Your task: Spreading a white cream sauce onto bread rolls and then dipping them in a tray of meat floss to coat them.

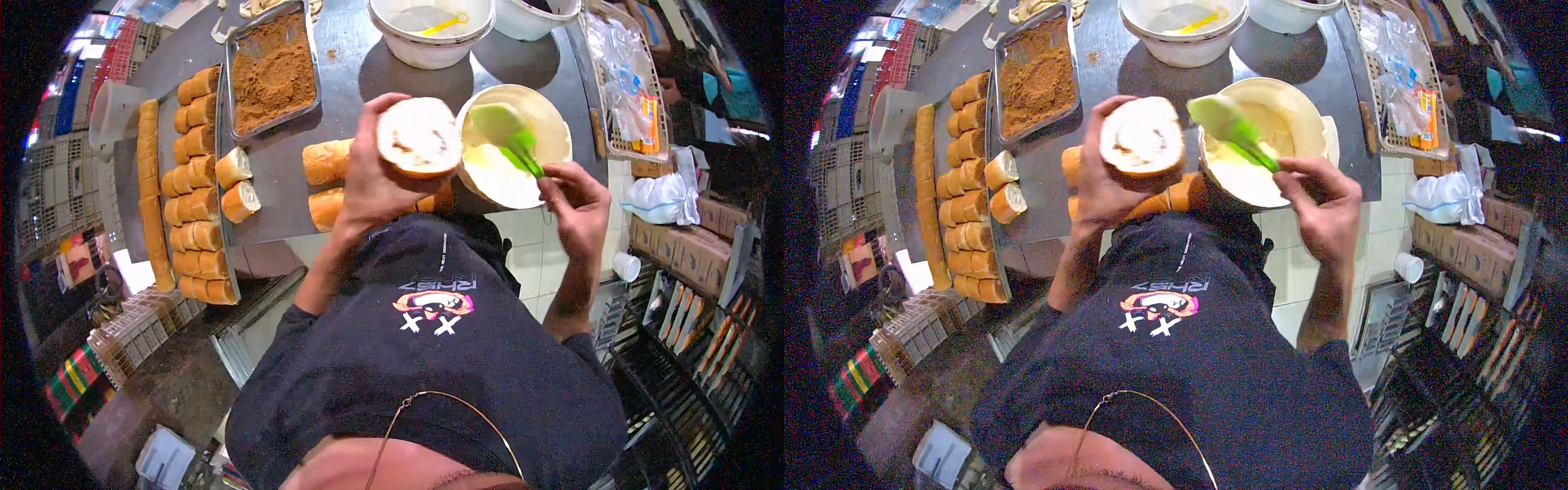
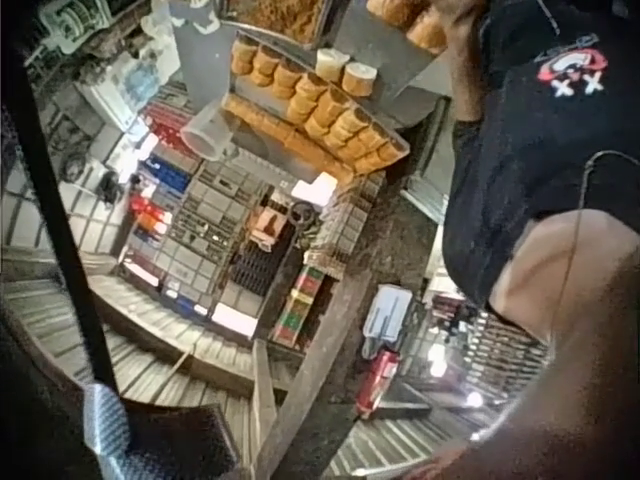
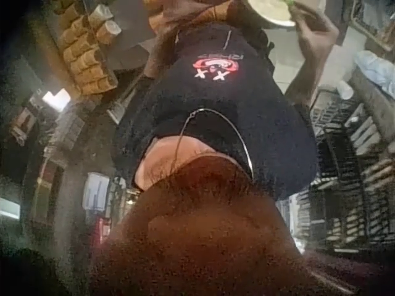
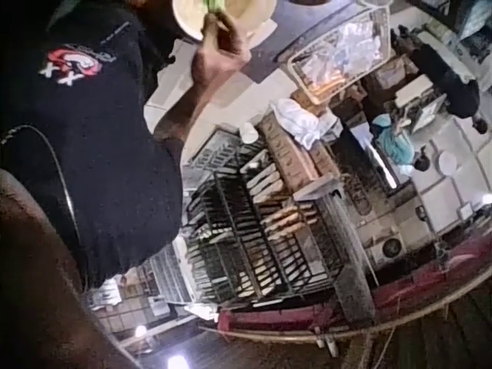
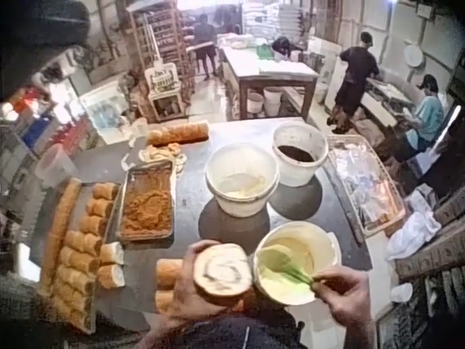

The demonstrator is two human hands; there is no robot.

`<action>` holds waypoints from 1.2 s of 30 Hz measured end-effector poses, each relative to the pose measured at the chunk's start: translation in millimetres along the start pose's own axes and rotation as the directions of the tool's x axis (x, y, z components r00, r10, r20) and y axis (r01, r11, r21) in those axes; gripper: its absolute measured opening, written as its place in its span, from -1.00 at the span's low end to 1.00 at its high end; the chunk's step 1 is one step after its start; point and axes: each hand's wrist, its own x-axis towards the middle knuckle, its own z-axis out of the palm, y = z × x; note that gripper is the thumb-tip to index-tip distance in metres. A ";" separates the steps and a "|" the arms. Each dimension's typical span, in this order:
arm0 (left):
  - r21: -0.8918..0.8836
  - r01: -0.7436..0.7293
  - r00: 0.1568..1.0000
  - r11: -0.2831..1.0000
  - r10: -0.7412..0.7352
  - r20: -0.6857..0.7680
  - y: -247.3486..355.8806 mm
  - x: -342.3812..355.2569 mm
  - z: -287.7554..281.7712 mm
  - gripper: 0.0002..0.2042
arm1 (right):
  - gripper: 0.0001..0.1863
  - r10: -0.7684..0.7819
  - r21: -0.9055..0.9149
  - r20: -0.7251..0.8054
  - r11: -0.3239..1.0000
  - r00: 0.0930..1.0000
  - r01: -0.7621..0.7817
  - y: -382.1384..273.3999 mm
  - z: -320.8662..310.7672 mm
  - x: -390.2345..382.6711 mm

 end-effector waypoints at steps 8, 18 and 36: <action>0.200 -0.116 0.993 0.973 0.112 0.031 8.1 11.7 3.7 -0.12 | -0.63 -0.514 -0.354 0.112 0.779 0.850 0.517 -12.0 26.0 -8.6; 0.054 0.044 0.992 0.998 -0.050 0.114 20.8 -4.4 1.7 -0.03 | -0.69 -0.695 -0.582 0.116 0.531 0.709 0.616 1.3 40.3 0.7; -0.947 0.315 0.820 -0.058 -0.486 0.302 26.3 16.6 27.4 -0.31 | -0.67 -0.640 -0.294 -0.093 0.749 0.762 0.593 19.5 87.7 1.3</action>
